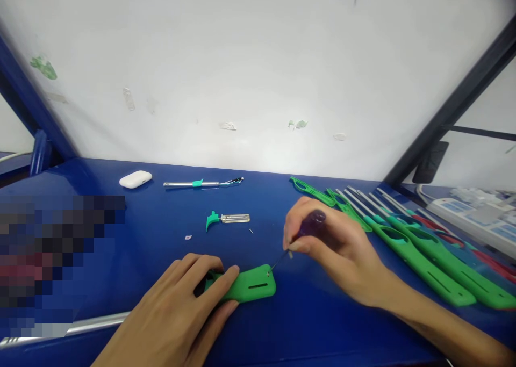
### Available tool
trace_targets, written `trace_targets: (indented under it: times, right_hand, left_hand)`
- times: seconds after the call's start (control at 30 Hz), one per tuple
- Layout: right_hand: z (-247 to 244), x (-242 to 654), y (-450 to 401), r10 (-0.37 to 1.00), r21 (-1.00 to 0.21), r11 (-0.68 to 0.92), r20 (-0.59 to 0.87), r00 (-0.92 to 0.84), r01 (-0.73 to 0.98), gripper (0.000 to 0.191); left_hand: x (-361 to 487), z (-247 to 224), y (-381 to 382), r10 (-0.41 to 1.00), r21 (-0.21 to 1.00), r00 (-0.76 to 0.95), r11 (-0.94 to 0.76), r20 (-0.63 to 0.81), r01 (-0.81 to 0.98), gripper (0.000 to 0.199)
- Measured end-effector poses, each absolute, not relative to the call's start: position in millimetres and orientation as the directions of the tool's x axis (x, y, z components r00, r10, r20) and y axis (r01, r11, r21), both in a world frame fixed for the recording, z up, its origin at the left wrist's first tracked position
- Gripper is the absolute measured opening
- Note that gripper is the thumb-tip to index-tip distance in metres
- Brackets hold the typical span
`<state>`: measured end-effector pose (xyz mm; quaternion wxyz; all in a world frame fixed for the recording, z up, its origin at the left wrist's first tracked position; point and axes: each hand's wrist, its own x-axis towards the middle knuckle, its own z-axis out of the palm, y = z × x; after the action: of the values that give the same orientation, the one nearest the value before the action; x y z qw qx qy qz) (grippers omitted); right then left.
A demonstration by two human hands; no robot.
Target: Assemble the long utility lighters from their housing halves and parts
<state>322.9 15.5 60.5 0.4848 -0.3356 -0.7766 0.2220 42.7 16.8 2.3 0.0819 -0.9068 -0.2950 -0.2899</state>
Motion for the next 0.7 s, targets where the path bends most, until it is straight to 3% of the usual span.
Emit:
trace_targets:
  times: [0.07,0.13,0.23,0.33,0.5,0.63,0.7]
  right_hand:
    - [56.7,318.1,19.0,0.707,-0.666,0.707,0.651,-0.277,0.24,0.027]
    - [54.5,315.2,22.4,0.669,-0.633,0.743,0.696,-0.262,0.215,0.043]
    - [57.3,313.7,24.5,0.672,-0.628,0.739,0.664,-0.328,0.244,0.034]
    - [62.5,313.4,22.1,0.677,-0.648,0.731,0.649,-0.347,0.214,0.037]
    - [65.4,312.7,16.6,0.607,-0.555,0.794,0.724,-0.327,0.247,0.026]
    - [65.5,310.9,17.9,0.584,-0.592,0.798,0.708,-0.396,0.118,0.038]
    - [65.3,310.4,19.2,0.563,-0.557,0.821,0.757,-0.332,0.123,0.031]
  left_hand:
    - [43.0,1.8,17.4,0.489,0.015,0.67,-0.813,0.558,0.582,0.032]
    - [43.9,1.7,17.7,0.474,0.001,0.676,-0.819,0.565,0.574,0.032]
    - [45.2,2.0,17.6,0.455,-0.018,0.667,-0.818,0.589,0.574,0.032]
    - [45.0,1.6,17.0,0.472,-0.008,0.66,-0.81,0.584,0.587,0.032]
    - [43.8,-0.2,16.3,0.476,0.008,0.665,-0.816,0.575,0.578,0.033]
    - [45.2,0.1,16.2,0.471,-0.008,0.66,-0.811,0.586,0.586,0.034]
    - [45.7,0.4,16.3,0.469,-0.013,0.669,-0.813,0.576,0.582,0.034]
